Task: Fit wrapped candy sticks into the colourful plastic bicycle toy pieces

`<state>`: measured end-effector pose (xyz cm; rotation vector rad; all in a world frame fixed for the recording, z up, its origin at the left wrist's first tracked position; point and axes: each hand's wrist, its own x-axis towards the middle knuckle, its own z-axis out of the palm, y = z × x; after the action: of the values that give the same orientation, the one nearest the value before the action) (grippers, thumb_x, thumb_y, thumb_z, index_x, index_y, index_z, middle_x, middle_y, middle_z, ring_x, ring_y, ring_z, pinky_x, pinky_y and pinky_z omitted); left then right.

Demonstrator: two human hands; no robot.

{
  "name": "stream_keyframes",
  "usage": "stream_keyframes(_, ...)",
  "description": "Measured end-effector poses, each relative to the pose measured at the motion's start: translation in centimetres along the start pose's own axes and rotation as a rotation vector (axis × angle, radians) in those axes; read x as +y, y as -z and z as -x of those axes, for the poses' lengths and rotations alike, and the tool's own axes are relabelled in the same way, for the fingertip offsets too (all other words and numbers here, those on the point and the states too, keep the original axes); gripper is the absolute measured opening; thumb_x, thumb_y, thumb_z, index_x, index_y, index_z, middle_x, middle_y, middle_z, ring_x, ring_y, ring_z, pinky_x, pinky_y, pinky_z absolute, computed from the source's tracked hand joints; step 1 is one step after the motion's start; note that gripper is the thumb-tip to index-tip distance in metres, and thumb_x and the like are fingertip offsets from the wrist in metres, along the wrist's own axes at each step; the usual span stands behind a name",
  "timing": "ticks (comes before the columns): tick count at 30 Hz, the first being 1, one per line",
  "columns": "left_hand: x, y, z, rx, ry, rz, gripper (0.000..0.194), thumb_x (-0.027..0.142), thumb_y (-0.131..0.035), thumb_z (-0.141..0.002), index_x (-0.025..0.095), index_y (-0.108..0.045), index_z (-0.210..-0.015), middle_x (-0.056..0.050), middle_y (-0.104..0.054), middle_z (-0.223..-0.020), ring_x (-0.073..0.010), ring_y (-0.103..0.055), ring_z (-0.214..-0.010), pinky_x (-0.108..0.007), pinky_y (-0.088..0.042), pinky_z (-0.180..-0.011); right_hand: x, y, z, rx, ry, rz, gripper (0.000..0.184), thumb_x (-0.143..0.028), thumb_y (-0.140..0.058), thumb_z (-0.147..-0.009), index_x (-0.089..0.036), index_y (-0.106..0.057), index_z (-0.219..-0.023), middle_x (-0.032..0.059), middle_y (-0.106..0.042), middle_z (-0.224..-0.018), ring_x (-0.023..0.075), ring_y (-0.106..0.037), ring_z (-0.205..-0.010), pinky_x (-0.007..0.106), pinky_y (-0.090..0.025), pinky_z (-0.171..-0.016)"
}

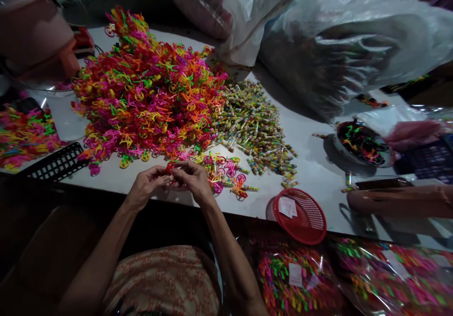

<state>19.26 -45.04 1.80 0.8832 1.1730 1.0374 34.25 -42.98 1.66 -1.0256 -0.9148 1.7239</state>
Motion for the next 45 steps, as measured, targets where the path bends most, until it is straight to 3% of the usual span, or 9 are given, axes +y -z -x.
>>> stream_keyframes(4, 0.1, -0.2, 0.0, 0.027, 0.053, 0.156, 0.041, 0.031, -0.085, -0.049, 0.013, -0.064, -0.079, -0.002, -0.066, -0.071, -0.0108, -0.057, -0.061, -0.02, -0.041, -0.051, -0.3, 0.6, 0.6, -0.074, -0.088, -0.149, 0.034, -0.038, -0.081, -0.06, -0.017, -0.067, -0.083, 0.0001, -0.071, -0.063, 0.0103, -0.064, -0.053, 0.021, -0.052, -0.055)
stream_keyframes(9, -0.4, -0.7, -0.1, 0.062, 0.051, 0.187, 0.039, 0.027, -0.085, -0.048, 0.013, -0.062, -0.077, 0.0, -0.065, -0.066, -0.0082, -0.054, -0.056, -0.019, -0.039, -0.05, -0.4, 0.9, 0.7, -0.035, -0.033, -0.186, 0.031, -0.036, -0.082, -0.061, -0.018, -0.067, -0.081, -0.0006, -0.07, -0.06, 0.0105, -0.065, -0.054, 0.021, -0.053, -0.056)
stream_keyframes(18, -0.8, -1.6, 0.2, -0.086, 0.055, 0.269, 0.038, 0.039, -0.084, -0.055, 0.014, -0.06, -0.071, 0.003, -0.058, -0.056, -0.0088, -0.051, -0.054, -0.021, -0.04, -0.052, 0.1, -1.1, 0.6, -0.061, 0.04, -0.172, 0.028, -0.042, -0.074, -0.069, -0.018, -0.063, -0.077, -0.0047, -0.061, -0.05, 0.0107, -0.056, -0.041, 0.022, -0.049, -0.045)
stream_keyframes(22, -0.8, -1.1, -0.1, -0.137, 0.072, 0.304, 0.054, 0.043, -0.088, -0.044, 0.015, -0.064, -0.082, 0.003, -0.058, -0.064, -0.0083, -0.05, -0.056, -0.02, -0.039, -0.051, 0.0, -1.8, 0.4, 0.01, 0.064, -0.254, 0.028, -0.042, -0.074, -0.068, -0.018, -0.062, -0.077, -0.0047, -0.061, -0.052, 0.0097, -0.055, -0.043, 0.021, -0.047, -0.045)
stream_keyframes(26, -0.8, -1.0, -0.5, -0.077, 0.102, 0.322, 0.058, 0.046, -0.088, -0.043, 0.015, -0.064, -0.085, 0.002, -0.059, -0.071, -0.0084, -0.052, -0.059, -0.02, -0.04, -0.052, -0.3, -2.5, -0.1, 0.119, 0.133, -0.263, 0.026, -0.038, -0.075, -0.067, -0.018, -0.063, -0.078, -0.0045, -0.062, -0.057, 0.008, -0.055, -0.048, 0.019, -0.046, -0.051)
stream_keyframes(31, -1.4, -1.5, -0.6, -0.001, 0.188, 0.393, 0.055, 0.064, -0.078, -0.049, 0.017, -0.055, -0.067, 0.003, -0.055, -0.066, -0.0079, -0.048, -0.053, -0.02, -0.038, -0.046, -0.9, -2.8, -0.2, 0.054, 0.098, -0.296, 0.029, -0.042, -0.072, -0.066, -0.02, -0.06, -0.081, -0.0047, -0.06, -0.05, 0.0105, -0.054, -0.044, 0.021, -0.046, -0.048)
stream_keyframes(38, -2.7, -1.2, -0.6, -0.002, 0.285, 0.279, 0.045, 0.047, -0.083, -0.045, 0.017, -0.058, -0.065, 0.003, -0.052, -0.053, -0.0098, -0.047, -0.046, -0.023, -0.037, -0.043, -1.7, -4.3, 1.4, -0.028, 0.125, 0.004, 0.023, -0.042, -0.066, -0.073, -0.02, -0.061, -0.08, -0.0056, -0.057, -0.048, 0.0097, -0.05, -0.039, 0.02, -0.04, -0.04)
stream_keyframes(43, -0.7, -0.7, -0.1, 0.176, 0.095, 0.286, 0.034, 0.034, -0.082, -0.05, 0.015, -0.061, -0.068, 0.003, -0.061, -0.062, -0.0092, -0.054, -0.055, -0.023, -0.046, -0.054, -2.8, -1.5, 1.1, 0.193, 0.274, 0.044, 0.015, -0.033, -0.07, -0.07, -0.019, -0.064, -0.073, -0.0035, -0.064, -0.059, 0.0078, -0.053, -0.045, 0.021, -0.044, -0.048)
stream_keyframes(45, -0.1, -0.7, 0.2, 0.203, 0.034, 0.28, 0.028, 0.031, -0.08, -0.052, 0.015, -0.061, -0.064, 0.003, -0.059, -0.058, -0.0088, -0.054, -0.054, -0.022, -0.045, -0.054, -2.6, 0.2, 0.8, 0.22, 0.232, 0.061, 0.017, -0.033, -0.072, -0.068, -0.018, -0.065, -0.07, -0.003, -0.064, -0.059, 0.0066, -0.051, -0.044, 0.02, -0.042, -0.046)
